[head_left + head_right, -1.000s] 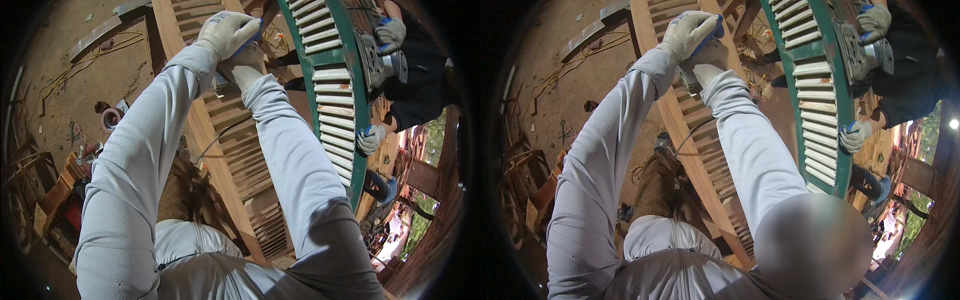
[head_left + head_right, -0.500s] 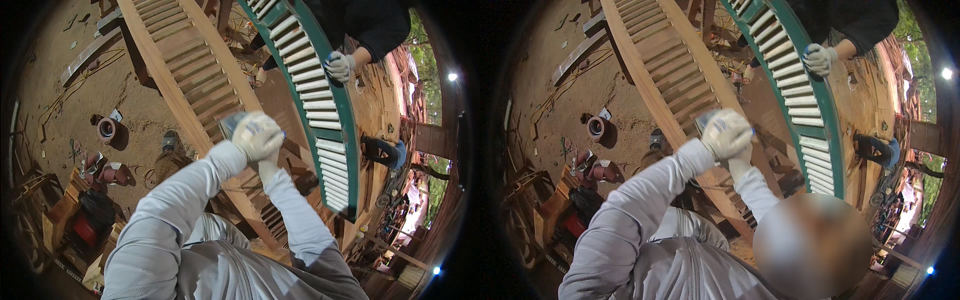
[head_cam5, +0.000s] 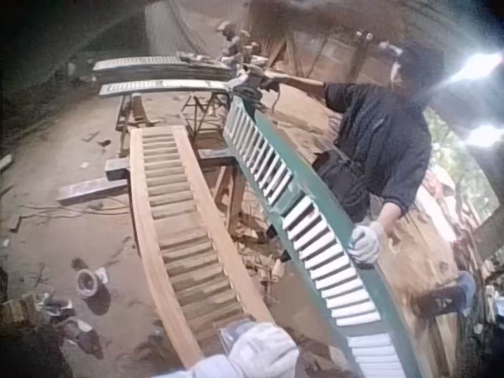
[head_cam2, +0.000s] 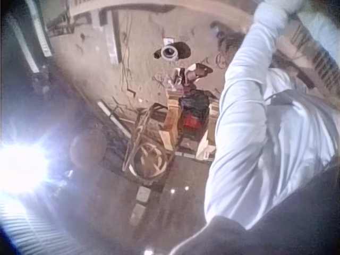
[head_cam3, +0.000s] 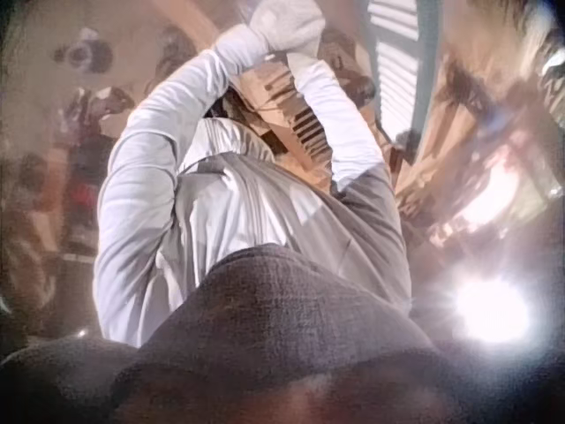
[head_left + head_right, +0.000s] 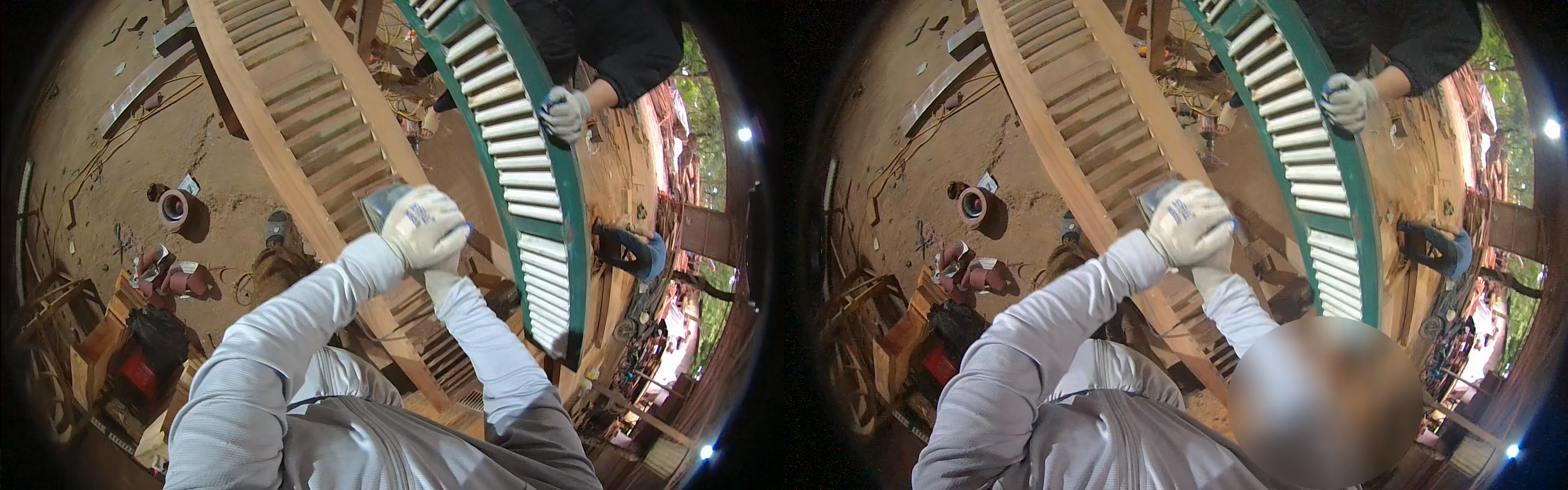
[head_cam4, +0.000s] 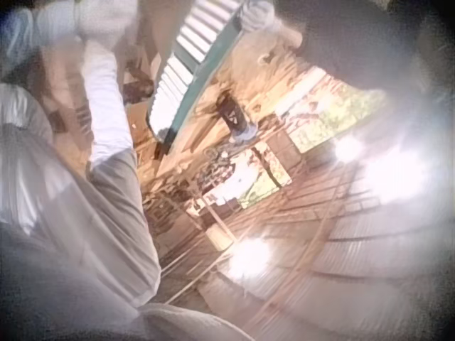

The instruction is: The person sands a long wooden slatted panel with a sanding block, moving back and forth along the surface. Another person is visible in the background performing a similar task on a separate piece.

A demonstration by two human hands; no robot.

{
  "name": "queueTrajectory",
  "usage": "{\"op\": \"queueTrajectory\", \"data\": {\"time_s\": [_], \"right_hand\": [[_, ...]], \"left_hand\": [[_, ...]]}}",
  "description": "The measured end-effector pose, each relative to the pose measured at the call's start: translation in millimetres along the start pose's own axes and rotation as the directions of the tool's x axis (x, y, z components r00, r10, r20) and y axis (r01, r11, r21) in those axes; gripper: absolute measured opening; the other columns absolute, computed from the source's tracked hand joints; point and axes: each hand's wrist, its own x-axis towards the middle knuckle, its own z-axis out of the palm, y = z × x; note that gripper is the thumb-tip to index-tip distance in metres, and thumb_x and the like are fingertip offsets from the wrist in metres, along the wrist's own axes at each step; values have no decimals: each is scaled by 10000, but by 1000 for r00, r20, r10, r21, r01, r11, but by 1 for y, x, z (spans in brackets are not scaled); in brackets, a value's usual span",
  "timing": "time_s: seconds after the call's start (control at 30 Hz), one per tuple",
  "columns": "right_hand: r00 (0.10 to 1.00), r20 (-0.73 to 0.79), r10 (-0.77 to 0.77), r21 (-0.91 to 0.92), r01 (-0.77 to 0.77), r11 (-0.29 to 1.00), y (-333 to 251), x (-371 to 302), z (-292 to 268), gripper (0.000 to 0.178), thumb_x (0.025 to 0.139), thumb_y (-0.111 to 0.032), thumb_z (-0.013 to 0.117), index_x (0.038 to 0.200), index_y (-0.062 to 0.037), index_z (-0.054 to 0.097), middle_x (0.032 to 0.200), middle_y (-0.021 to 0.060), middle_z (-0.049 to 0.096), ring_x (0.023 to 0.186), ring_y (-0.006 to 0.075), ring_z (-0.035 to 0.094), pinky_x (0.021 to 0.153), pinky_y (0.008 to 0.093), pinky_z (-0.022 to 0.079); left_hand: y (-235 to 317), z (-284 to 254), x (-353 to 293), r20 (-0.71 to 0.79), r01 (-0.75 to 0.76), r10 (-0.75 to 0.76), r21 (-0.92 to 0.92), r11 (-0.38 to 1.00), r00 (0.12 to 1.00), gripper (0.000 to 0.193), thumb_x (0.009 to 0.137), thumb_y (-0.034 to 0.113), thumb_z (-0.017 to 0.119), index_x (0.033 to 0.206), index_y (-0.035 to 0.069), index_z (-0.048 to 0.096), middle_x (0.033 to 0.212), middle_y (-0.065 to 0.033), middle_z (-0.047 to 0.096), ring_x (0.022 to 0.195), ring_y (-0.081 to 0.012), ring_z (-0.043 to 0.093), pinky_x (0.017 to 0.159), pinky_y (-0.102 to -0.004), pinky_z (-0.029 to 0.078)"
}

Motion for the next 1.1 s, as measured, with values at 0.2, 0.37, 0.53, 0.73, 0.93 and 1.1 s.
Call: {"op": "queueTrajectory", "data": {"time_s": [0.2, 0.37, 0.53, 0.73, 0.93, 1.1], "right_hand": [[991, 18, -136, 42, 135, 990, -42, 184, 21, 639, 962, -407, 652, 1505, -148, 435, 1523, 149, 496, 1430, 281, 467, 1169, 402, 386], [935, 49, -352, -474, 332, 815, -159, 307, 21, 702, 963, -473, 605, 1570, -208, 372, 1585, 144, 446, 1423, 292, 493, 1171, 416, 406], [960, 31, -280, -458, 262, 850, -229, 386, 31, 672, 950, -485, 621, 1521, -186, 432, 1527, 131, 519, 1351, 278, 567, 1121, 394, 461], [977, 69, -203, -478, 211, 853, -222, 384, 12, 655, 947, -485, 625, 1503, -183, 453, 1505, 128, 543, 1335, 272, 582, 1107, 386, 472], [996, 23, -86, -520, 85, 850, -139, 297, -11, 638, 945, -485, 629, 1484, -181, 473, 1483, 124, 566, 1318, 267, 596, 1092, 379, 483], [997, -51, 51, -376, -67, 924, -54, 193, -29, 617, 938, -482, 642, 1456, -177, 502, 1447, 123, 598, 1297, 270, 610, 1067, 378, 498]], "left_hand": [[-98, -90, 66, -37, 85, -81, 109, 990, 996, 285, 896, 306, 603, 865, 51, 726, 885, -159, 706, 907, -383, 652, 861, -487, 498], [-172, -179, 106, -154, 202, -173, 200, 959, 973, 361, 961, 341, 537, 913, 36, 723, 936, -199, 707, 959, -413, 651, 868, -496, 501], [-226, -248, 136, -239, 339, -276, 289, 895, 931, 455, 1004, 412, 504, 1067, 39, 756, 1093, -205, 729, 1071, -406, 658, 950, -458, 496], [-219, -228, 139, -215, 379, -326, 290, 879, 921, 482, 1007, 437, 494, 1125, 50, 756, 1149, -187, 727, 1127, -387, 646, 1007, -448, 481], [-160, -142, 123, -68, 262, -253, 257, 930, 965, 443, 992, 407, 524, 1097, 47, 760, 1136, -179, 732, 1102, -386, 651, 999, -451, 488], [-99, -50, 92, -27, 133, -130, 183, 974, 991, 391, 963, 389, 550, 1004, 64, 763, 1023, -160, 737, 1018, -382, 657, 947, -469, 494]]}}
